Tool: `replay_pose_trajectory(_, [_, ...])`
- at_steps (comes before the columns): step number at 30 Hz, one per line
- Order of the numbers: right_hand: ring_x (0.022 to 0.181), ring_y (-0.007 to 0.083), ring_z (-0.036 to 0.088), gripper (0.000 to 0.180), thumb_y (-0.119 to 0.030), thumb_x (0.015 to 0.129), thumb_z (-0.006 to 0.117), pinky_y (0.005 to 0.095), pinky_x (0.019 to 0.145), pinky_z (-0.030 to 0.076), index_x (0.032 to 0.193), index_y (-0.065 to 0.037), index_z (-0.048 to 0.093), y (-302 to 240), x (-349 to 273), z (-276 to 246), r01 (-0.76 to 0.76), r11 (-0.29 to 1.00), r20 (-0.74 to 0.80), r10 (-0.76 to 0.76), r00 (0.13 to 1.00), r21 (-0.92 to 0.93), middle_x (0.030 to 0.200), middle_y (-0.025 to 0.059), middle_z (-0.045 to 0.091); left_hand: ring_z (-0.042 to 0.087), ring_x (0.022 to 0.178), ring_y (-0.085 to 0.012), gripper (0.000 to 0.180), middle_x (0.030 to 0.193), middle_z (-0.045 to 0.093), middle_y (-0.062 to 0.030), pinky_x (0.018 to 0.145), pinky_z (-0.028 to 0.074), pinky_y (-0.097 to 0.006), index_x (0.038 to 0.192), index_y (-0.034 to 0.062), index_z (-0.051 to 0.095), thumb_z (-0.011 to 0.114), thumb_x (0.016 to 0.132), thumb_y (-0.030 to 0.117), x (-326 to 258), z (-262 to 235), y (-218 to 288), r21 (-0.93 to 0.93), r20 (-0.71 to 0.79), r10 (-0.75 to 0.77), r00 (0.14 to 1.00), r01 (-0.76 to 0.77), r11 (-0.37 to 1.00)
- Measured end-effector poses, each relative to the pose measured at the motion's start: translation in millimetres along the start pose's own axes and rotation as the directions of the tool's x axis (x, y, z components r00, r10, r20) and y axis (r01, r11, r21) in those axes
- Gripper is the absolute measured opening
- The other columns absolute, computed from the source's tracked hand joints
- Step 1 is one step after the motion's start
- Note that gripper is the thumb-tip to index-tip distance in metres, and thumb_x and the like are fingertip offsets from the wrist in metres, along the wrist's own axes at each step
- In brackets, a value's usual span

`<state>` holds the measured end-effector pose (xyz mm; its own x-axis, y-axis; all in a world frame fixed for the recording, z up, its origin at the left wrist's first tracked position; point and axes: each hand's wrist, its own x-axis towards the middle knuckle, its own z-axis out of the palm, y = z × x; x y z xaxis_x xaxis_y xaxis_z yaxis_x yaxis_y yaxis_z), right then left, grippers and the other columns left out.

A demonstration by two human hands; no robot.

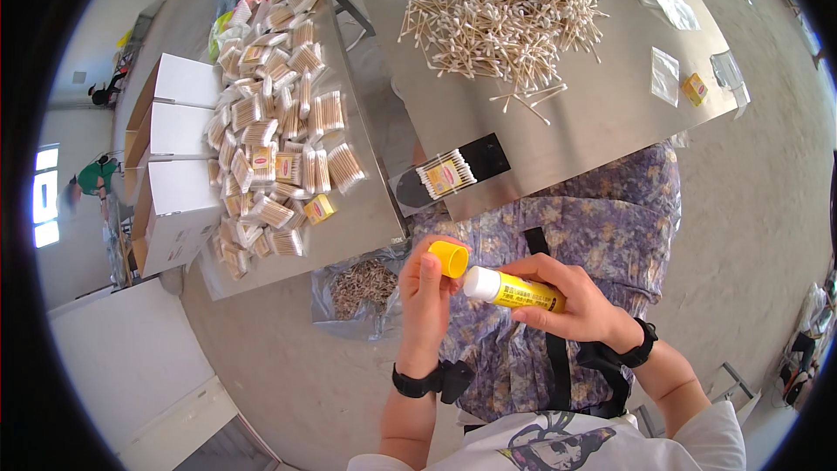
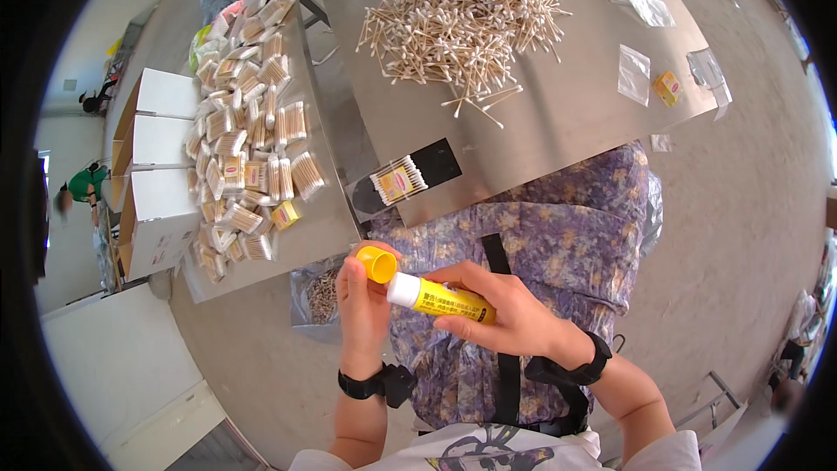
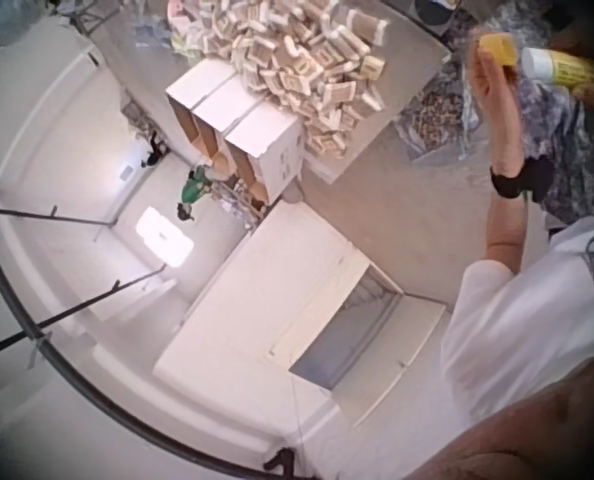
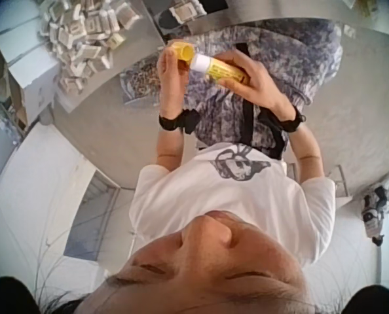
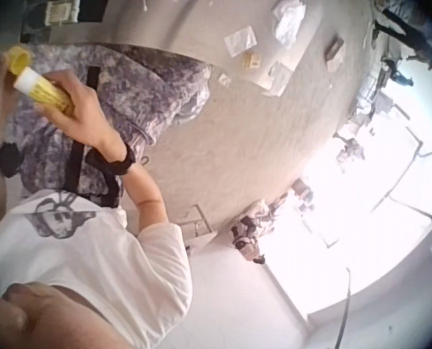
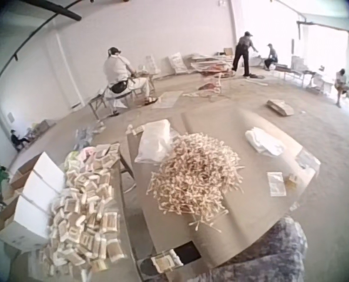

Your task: The recorder sorts cotton swabs into boxes and applies glue to labels for packaging.

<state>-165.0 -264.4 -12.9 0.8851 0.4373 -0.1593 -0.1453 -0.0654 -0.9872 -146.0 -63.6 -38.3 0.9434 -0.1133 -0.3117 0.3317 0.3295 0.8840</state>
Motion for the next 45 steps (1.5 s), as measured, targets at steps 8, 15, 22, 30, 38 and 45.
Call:
replay_pose_trajectory(8, [0.084, 0.0272, 0.068, 0.042, -0.02, 0.079, 0.073, 0.0318, 0.069, 0.053, 0.115, -0.003, 0.057, -1, -9, 0, -0.003, 0.99, -0.157, -0.02, 0.987, -0.144, 0.098, 0.0166, 0.066, 0.048, 0.067, -0.0029, 0.052, 0.088, 0.06, -0.0007, 0.057, 0.036, -0.017, 0.1, 0.0043, 0.059, 0.044, 0.095, 0.054, -10, 11, -6, 0.01, 0.032, -0.037, 0.999, 0.037, 0.999])
replay_pose_trajectory(15, [0.073, 0.0276, 0.068, 0.041, -0.017, 0.077, 0.074, 0.0315, 0.06, 0.054, 0.113, -0.004, 0.058, -6, -13, 2, 0.0, 0.949, -0.19, -0.063, 0.98, -0.317, 0.094, 0.015, 0.067, 0.051, 0.07, -0.0022, 0.049, 0.086, 0.06, 0.0006, 0.06, 0.04, -0.016, 0.099, 0.0041, 0.06, 0.049, 0.094, 0.051, -12, 11, 3, 0.275, 0.037, -0.006, 0.999, -0.005, 0.961])
replay_pose_trajectory(22, [0.076, 0.028, 0.069, 0.043, -0.013, 0.075, 0.075, 0.0319, 0.063, 0.055, 0.112, -0.002, 0.057, -16, -15, 4, 0.032, 0.899, -0.189, -0.126, 0.974, -0.436, 0.097, 0.0156, 0.067, 0.051, 0.07, -0.0024, 0.042, 0.085, 0.06, 0.0008, 0.061, 0.04, -0.017, 0.1, 0.0038, 0.06, 0.052, 0.095, 0.044, -18, 18, 10, 0.345, 0.026, 0.025, 0.999, -0.032, 0.938])
replay_pose_trajectory(30, [0.069, 0.0281, 0.067, 0.042, -0.015, 0.075, 0.074, 0.0321, 0.055, 0.054, 0.111, -0.003, 0.055, -21, -19, 16, 0.081, 0.908, -0.25, -0.197, 0.948, -0.412, 0.094, 0.0123, 0.067, 0.052, 0.066, -0.0097, 0.028, 0.079, 0.059, -0.0061, 0.057, 0.04, -0.025, 0.095, 0.0012, 0.059, 0.044, 0.098, 0.026, -21, 30, 11, 0.624, 0.08, 0.273, 0.959, -0.261, 0.736])
replay_pose_trajectory(38, [0.044, 0.0194, 0.054, 0.039, -0.015, 0.075, 0.075, 0.0301, 0.04, 0.043, 0.108, -0.003, 0.058, -28, -14, 18, 0.266, 0.787, -0.047, -0.35, 0.936, -0.557, 0.069, 0.0051, 0.056, 0.054, 0.061, -0.0148, 0.049, 0.069, 0.058, -0.0081, 0.058, 0.041, -0.029, 0.076, 0.0004, 0.057, 0.026, 0.099, 0.031, -21, 17, 41, 0.55, 0.178, -0.103, 0.979, -0.012, 0.835])
replay_pose_trajectory(45, [0.056, 0.0217, 0.064, 0.041, -0.012, 0.071, 0.079, 0.0261, 0.049, 0.05, 0.106, -0.001, 0.06, -33, -18, 28, 0.227, 0.918, -0.134, -0.283, 0.95, -0.326, 0.077, 0.01, 0.066, 0.056, 0.049, -0.027, 0.035, 0.062, 0.058, -0.0105, 0.049, 0.043, -0.035, 0.078, 0.0042, 0.055, 0.033, 0.099, 0.021, -30, 18, 47, 0.633, 0.298, 0.07, 0.952, -0.252, 0.732])
